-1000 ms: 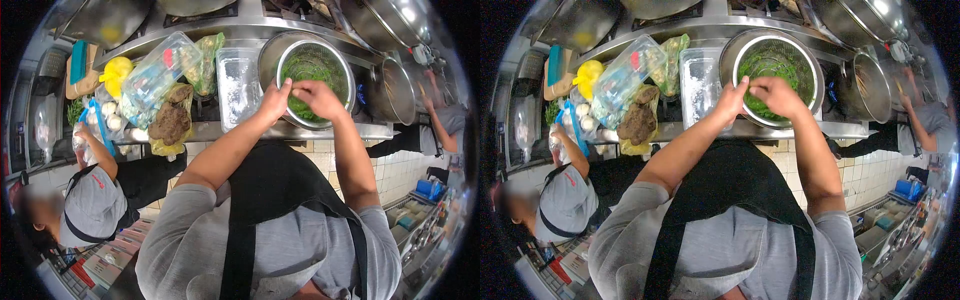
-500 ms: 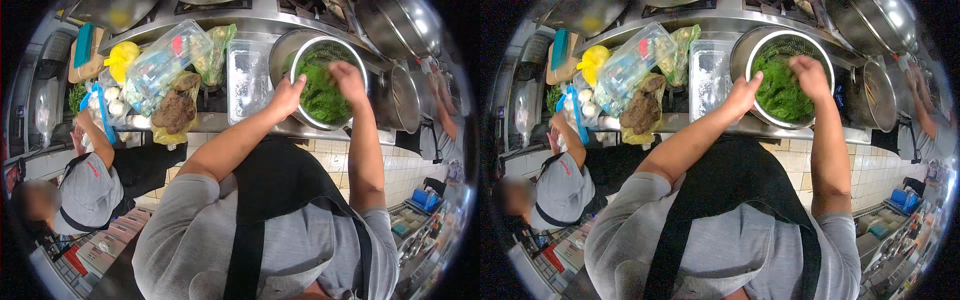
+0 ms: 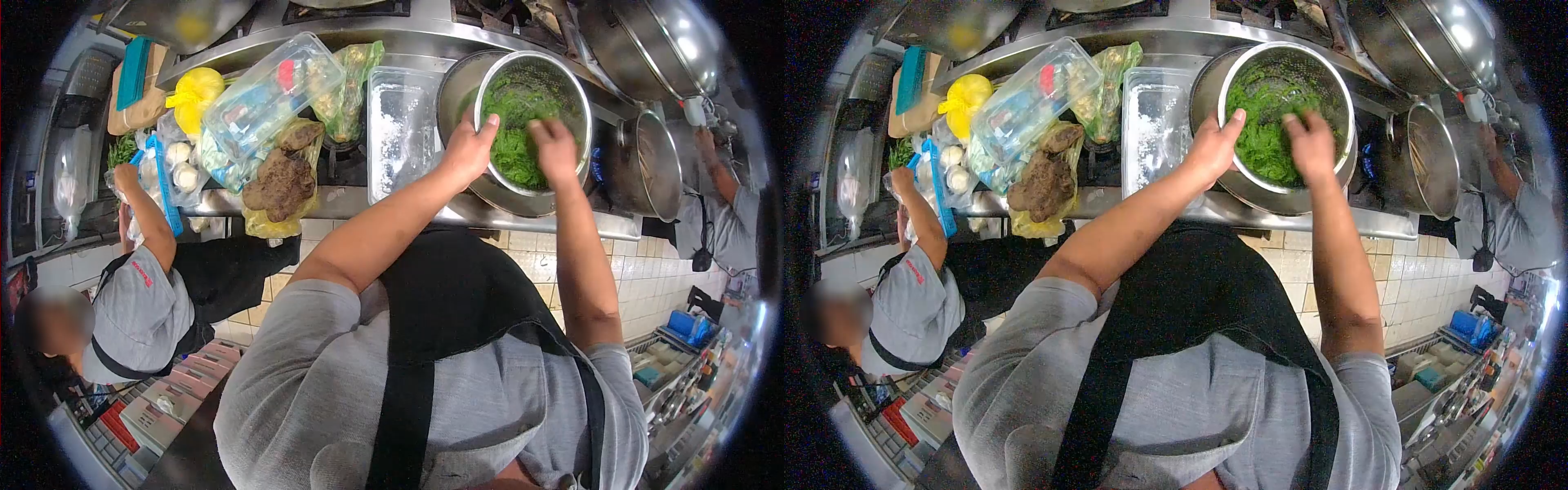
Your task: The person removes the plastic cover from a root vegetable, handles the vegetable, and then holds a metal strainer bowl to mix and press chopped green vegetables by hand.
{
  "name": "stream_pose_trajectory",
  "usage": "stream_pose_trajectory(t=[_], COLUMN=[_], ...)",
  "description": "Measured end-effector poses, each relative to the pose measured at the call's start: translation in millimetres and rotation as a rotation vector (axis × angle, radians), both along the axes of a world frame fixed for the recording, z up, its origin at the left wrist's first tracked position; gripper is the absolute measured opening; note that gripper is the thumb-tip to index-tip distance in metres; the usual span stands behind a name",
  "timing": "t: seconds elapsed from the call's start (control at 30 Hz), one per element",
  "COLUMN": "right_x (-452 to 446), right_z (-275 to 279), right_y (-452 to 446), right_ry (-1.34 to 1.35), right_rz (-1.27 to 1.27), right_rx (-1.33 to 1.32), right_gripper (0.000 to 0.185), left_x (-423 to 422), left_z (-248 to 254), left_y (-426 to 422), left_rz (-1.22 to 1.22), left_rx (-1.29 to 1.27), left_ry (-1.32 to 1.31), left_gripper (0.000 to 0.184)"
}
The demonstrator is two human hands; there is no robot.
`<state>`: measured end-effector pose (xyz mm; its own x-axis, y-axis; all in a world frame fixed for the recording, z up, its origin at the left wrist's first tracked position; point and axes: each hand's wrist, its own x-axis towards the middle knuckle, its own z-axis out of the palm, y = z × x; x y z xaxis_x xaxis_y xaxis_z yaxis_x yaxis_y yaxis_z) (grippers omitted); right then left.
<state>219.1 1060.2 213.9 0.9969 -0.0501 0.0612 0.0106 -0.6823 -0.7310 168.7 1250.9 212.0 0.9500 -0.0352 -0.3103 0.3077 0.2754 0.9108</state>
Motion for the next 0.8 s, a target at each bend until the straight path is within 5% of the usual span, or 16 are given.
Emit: stream_pose_trajectory(t=[0.03,0.1,0.3,0.37,0.5,0.67,0.77,0.8], right_x=[-9,-27,-29,-22,4,17,24,16], right_z=[-4,31,55,32,23,51,7,4], right_y=[7,27,25,19,4,7,13,16], right_ry=[0.065,0.382,0.378,0.566,0.471,0.3,-0.223,-0.154], right_rz=[0.085,0.199,0.288,0.349,0.377,0.159,0.073,0.228], right_rx=[-0.092,0.274,0.443,0.397,0.051,0.166,-0.128,-0.222], right_gripper=[0.046,0.045,0.032,0.027,0.024,0.026,0.033,0.035], left_x=[0,3,6,8,4,1,0,0], left_z=[2,-13,-1,-6,-15,-4,-7,-8], left_y=[0,1,2,1,0,5,-2,-3], left_rz=[-0.009,0.025,0.098,0.075,0.029,-0.017,-0.032,-0.053], left_rx=[-0.052,-0.064,-0.1,-0.133,-0.124,-0.18,-0.148,-0.165], left_ry=[0.017,0.0,0.04,0.021,-0.036,0.11,0.05,0.044], left_gripper=[0.056,0.055,0.048,0.047,0.047,0.05,0.05,0.053])
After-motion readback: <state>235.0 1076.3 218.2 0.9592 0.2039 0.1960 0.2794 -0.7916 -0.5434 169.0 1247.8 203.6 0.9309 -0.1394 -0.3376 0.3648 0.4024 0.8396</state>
